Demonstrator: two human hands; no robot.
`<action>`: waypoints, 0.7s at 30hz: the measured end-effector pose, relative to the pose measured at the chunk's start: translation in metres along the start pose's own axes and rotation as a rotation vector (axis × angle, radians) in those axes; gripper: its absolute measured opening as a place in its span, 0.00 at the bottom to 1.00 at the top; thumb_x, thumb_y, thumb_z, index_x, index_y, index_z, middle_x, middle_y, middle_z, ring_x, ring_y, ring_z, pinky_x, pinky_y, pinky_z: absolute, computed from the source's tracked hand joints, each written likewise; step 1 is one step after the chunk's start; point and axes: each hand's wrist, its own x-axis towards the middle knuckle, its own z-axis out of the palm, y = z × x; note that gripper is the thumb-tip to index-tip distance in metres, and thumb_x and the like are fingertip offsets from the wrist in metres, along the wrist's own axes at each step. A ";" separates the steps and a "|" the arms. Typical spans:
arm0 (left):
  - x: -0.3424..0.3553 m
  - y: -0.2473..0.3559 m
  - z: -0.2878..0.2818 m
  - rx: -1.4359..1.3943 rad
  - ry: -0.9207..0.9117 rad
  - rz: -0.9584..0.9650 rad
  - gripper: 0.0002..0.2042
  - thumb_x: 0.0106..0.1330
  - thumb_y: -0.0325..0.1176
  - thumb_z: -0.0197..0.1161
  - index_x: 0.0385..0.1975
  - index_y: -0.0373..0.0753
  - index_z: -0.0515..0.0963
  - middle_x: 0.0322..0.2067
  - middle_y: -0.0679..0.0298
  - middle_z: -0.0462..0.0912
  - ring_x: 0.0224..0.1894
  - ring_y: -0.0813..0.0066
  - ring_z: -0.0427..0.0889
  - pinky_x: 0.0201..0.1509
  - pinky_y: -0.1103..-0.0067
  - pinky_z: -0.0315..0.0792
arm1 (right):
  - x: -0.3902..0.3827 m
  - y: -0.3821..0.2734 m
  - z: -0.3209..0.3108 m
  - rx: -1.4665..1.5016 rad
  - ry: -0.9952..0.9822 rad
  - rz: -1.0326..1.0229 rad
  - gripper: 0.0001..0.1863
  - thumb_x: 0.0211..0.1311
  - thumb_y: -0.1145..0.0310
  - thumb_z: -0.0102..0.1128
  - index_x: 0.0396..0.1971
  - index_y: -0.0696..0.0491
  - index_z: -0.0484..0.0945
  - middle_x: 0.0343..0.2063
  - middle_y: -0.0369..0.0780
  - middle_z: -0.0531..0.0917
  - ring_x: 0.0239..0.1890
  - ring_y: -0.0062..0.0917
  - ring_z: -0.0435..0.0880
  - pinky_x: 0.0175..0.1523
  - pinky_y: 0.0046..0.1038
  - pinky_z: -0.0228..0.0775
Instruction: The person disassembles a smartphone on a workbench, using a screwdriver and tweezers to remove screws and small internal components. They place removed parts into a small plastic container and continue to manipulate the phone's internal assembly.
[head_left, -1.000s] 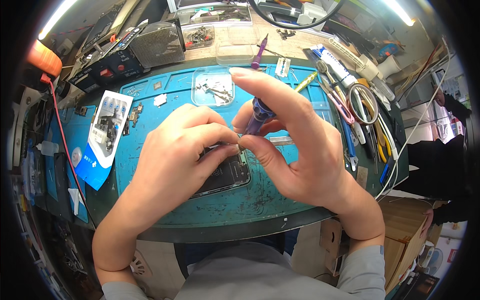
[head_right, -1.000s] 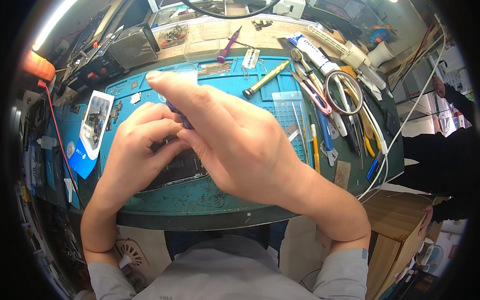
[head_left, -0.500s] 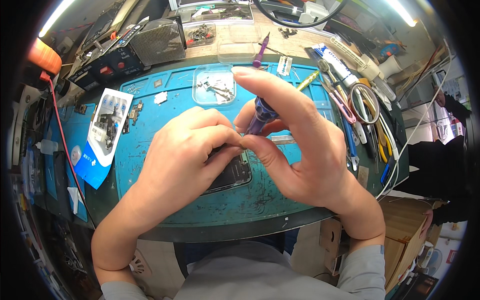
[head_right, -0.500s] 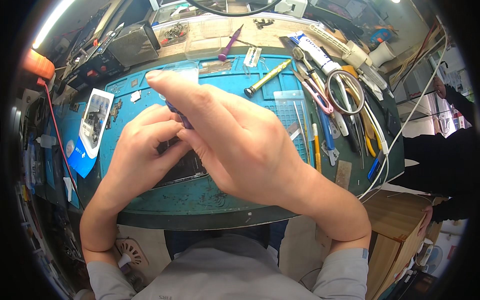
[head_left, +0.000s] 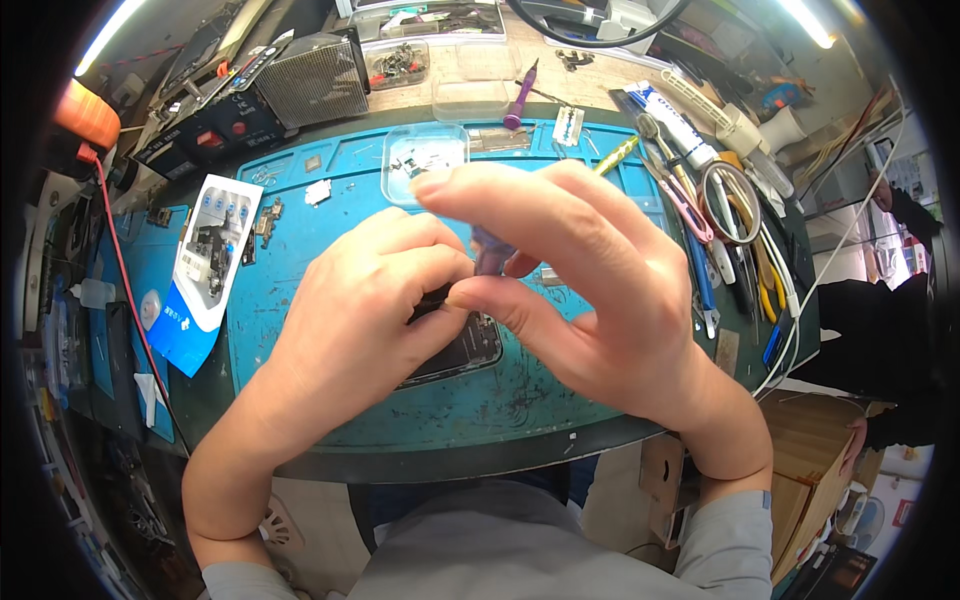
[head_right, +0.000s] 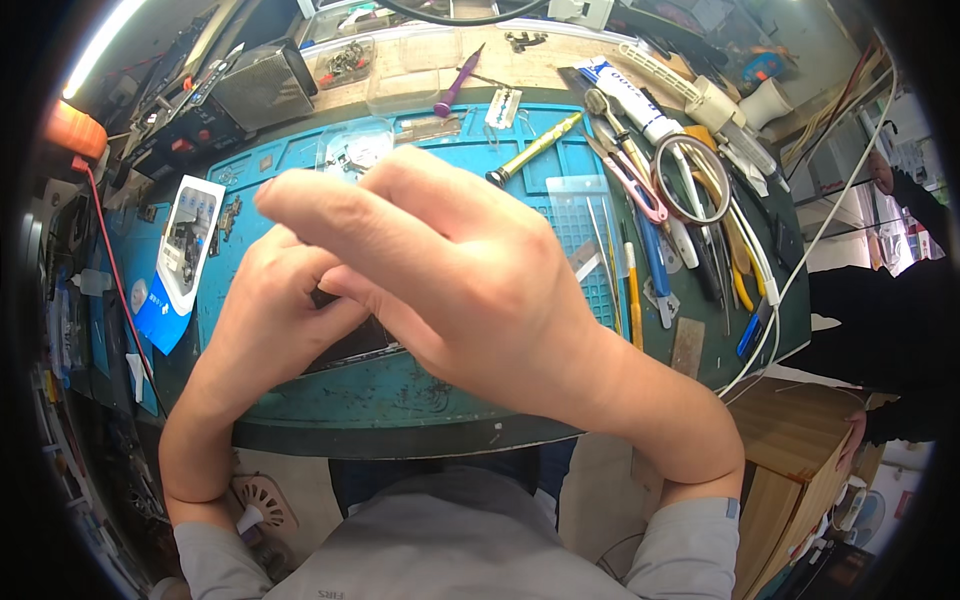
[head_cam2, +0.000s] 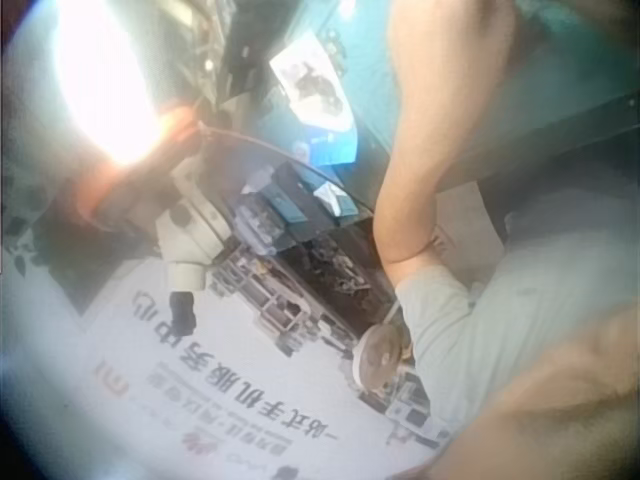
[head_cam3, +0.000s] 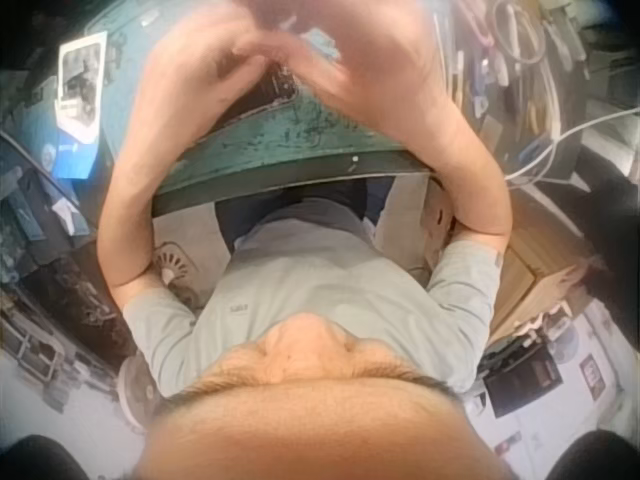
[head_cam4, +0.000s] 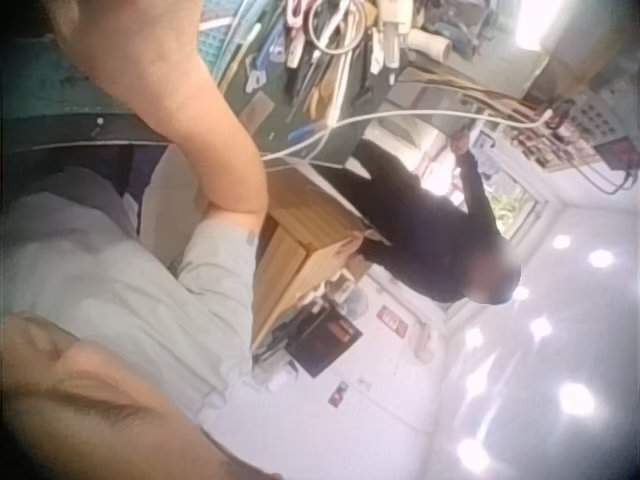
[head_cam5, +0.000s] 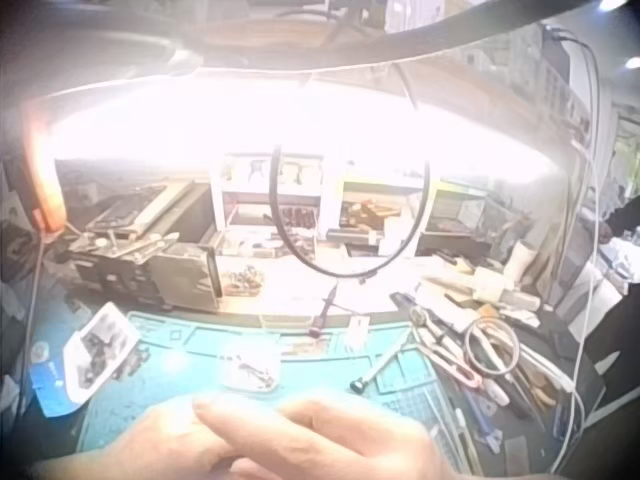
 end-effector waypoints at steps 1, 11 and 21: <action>0.000 0.001 -0.001 0.007 -0.009 -0.009 0.08 0.60 0.26 0.76 0.35 0.37 0.84 0.41 0.61 0.87 0.46 0.56 0.84 0.50 0.64 0.80 | -0.001 -0.002 0.001 -0.018 0.002 0.022 0.25 0.64 0.79 0.77 0.62 0.60 0.84 0.58 0.44 0.90 0.40 0.25 0.88 0.40 0.25 0.86; 0.001 0.000 -0.002 -0.036 -0.017 0.043 0.08 0.58 0.23 0.75 0.36 0.34 0.83 0.43 0.59 0.87 0.52 0.51 0.85 0.57 0.61 0.80 | -0.001 -0.008 -0.002 -0.012 -0.035 0.082 0.24 0.63 0.82 0.76 0.60 0.60 0.84 0.55 0.44 0.91 0.40 0.26 0.88 0.41 0.26 0.85; 0.002 0.001 0.000 -0.046 -0.003 0.051 0.08 0.57 0.22 0.74 0.36 0.34 0.83 0.43 0.58 0.87 0.50 0.52 0.84 0.56 0.62 0.80 | -0.001 -0.009 -0.003 0.020 -0.040 0.101 0.24 0.64 0.84 0.73 0.61 0.60 0.84 0.56 0.44 0.90 0.44 0.27 0.89 0.44 0.26 0.88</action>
